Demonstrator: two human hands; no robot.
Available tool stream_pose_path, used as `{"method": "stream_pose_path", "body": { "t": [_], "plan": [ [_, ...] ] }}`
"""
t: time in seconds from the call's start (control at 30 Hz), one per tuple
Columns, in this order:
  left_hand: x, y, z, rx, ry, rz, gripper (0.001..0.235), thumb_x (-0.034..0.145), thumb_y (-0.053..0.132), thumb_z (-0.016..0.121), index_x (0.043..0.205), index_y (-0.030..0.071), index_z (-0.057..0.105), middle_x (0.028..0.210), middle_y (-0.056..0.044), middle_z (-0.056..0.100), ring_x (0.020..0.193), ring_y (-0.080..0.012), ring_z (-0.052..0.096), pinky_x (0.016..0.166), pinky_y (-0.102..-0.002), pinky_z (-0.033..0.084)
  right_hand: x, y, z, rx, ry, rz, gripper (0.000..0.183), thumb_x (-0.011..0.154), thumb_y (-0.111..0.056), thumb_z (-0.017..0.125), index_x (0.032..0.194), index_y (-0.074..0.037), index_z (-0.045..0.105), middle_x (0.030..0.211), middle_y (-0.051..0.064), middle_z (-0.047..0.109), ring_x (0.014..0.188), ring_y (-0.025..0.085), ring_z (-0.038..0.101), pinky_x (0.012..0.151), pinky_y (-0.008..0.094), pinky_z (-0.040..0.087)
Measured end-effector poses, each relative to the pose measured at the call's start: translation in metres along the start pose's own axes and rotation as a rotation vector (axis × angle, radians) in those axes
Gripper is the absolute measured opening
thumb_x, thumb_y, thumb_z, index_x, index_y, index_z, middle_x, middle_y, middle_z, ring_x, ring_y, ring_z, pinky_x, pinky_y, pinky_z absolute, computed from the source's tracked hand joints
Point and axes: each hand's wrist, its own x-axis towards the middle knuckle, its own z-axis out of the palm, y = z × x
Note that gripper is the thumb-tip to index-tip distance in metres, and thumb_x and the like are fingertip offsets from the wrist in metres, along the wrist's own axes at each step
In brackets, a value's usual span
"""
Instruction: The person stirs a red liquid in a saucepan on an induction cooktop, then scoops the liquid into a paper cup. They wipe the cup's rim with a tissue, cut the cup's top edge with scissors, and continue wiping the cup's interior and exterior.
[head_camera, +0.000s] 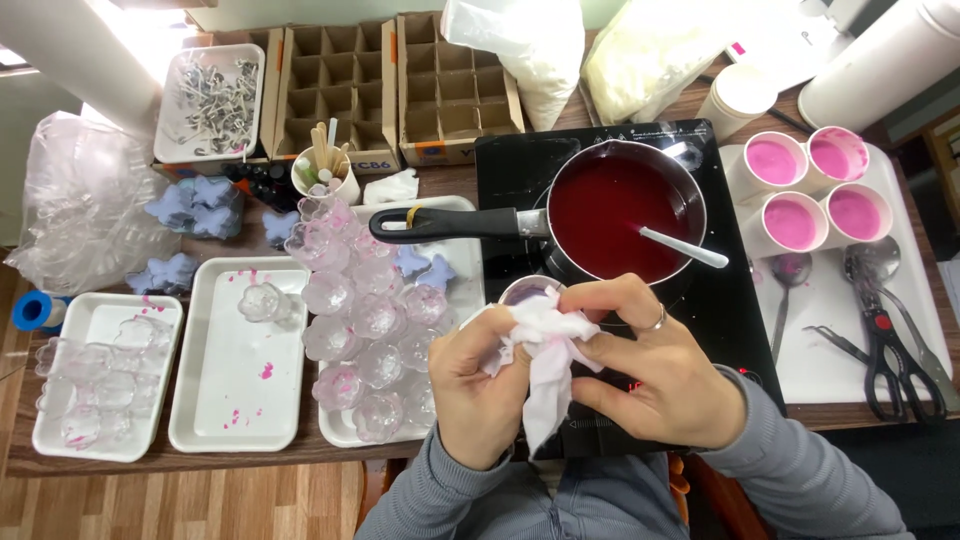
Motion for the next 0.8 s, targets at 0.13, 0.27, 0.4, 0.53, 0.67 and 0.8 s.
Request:
{"method": "stream_pose_path", "body": {
  "t": [0.13,0.27,0.4,0.53,0.67,0.8],
  "plan": [
    [-0.005,-0.007,0.008,0.035,0.069,-0.041,0.006,0.094,-0.003,0.067,0.100,-0.002,0.069,0.083,-0.004,0.073,0.075,-0.0081,0.067,0.066,-0.023,0.053,-0.007,0.009,0.009,0.082,0.072,0.110,0.024,0.069,-0.001,0.082,0.090,0.003,0.073,0.115,0.015,0.066,0.089,0.020,0.070,0.072,0.029,0.055],
    [0.002,-0.002,0.010,0.154,0.036,-0.032,0.006,0.098,0.000,0.064,0.102,-0.002,0.068,0.078,-0.006,0.071,0.068,-0.0079,0.066,0.061,-0.022,0.051,-0.003,0.013,0.008,0.150,0.159,0.162,0.019,0.073,0.002,0.083,0.090,0.003,0.075,0.099,0.010,0.069,0.081,0.015,0.070,0.066,0.025,0.056],
    [0.009,0.000,0.010,0.216,-0.041,-0.006,0.017,0.101,0.002,0.056,0.116,-0.002,0.064,0.083,-0.009,0.070,0.071,-0.0091,0.068,0.063,-0.022,0.053,0.003,0.018,0.008,0.079,0.212,0.185,0.019,0.072,0.001,0.086,0.086,0.003,0.073,0.092,0.009,0.067,0.078,0.014,0.068,0.065,0.025,0.054],
    [0.017,0.009,0.010,0.122,-0.101,0.020,0.021,0.108,0.006,0.052,0.125,-0.002,0.061,0.095,-0.009,0.073,0.084,-0.0107,0.074,0.074,-0.023,0.057,0.003,0.024,0.007,0.017,0.245,0.218,0.017,0.075,0.004,0.084,0.086,0.004,0.071,0.092,0.009,0.068,0.076,0.014,0.067,0.065,0.025,0.052],
    [0.023,0.016,0.011,0.037,-0.168,-0.126,0.028,0.099,0.012,0.064,0.123,-0.003,0.063,0.094,-0.011,0.072,0.075,-0.0146,0.071,0.067,-0.025,0.058,0.012,0.018,0.005,0.142,0.236,0.235,0.024,0.077,0.000,0.083,0.092,0.001,0.063,0.099,0.009,0.067,0.085,0.014,0.067,0.073,0.025,0.054],
    [0.020,0.012,0.012,0.121,-0.154,0.009,0.026,0.102,0.012,0.066,0.122,-0.003,0.065,0.100,-0.012,0.072,0.087,-0.0167,0.073,0.076,-0.028,0.058,0.022,0.002,0.003,0.145,0.182,0.213,0.038,0.080,-0.001,0.078,0.116,-0.002,0.067,0.105,0.009,0.065,0.093,0.016,0.068,0.079,0.025,0.057]
  ]
}}
